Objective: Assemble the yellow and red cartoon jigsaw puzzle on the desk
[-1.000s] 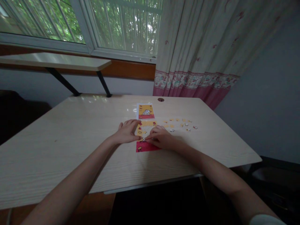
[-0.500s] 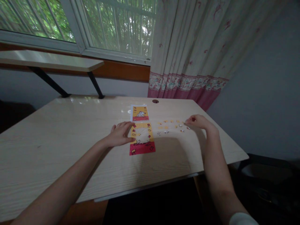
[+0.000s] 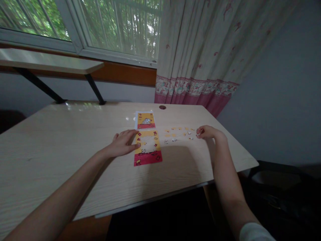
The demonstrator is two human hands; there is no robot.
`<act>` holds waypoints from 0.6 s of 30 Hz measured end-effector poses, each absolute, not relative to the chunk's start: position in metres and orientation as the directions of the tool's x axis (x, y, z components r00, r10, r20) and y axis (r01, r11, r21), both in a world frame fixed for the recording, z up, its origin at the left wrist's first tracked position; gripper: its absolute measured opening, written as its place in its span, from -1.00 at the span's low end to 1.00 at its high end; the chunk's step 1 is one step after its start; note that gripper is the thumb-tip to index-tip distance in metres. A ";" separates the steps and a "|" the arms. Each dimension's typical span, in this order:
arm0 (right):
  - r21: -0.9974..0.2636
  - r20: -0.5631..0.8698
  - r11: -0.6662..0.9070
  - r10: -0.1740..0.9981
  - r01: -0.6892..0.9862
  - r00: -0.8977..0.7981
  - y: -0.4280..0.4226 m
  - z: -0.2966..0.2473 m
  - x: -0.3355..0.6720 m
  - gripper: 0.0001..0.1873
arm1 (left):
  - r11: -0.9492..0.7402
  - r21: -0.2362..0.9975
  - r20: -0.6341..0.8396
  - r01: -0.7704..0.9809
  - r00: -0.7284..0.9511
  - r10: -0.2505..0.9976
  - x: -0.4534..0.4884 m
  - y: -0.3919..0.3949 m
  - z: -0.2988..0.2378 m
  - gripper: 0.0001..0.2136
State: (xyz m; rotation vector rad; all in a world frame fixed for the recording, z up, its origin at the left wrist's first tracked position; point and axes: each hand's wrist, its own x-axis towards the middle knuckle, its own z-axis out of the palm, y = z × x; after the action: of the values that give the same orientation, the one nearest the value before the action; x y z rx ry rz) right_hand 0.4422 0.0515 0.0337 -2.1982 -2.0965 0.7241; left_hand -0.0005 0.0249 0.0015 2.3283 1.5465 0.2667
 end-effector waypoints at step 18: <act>-0.582 -0.241 0.099 0.927 0.807 -0.287 0.040 0.043 0.407 -0.78 | -0.371 0.399 0.044 0.838 0.387 0.921 0.000 0.028 -0.002 -0.43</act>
State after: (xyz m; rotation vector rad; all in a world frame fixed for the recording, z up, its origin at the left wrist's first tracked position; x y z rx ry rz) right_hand 0.4071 0.0405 0.0434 -1.7496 -2.1824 0.9519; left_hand 0.0000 0.0275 -0.0022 2.3385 1.5386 0.3745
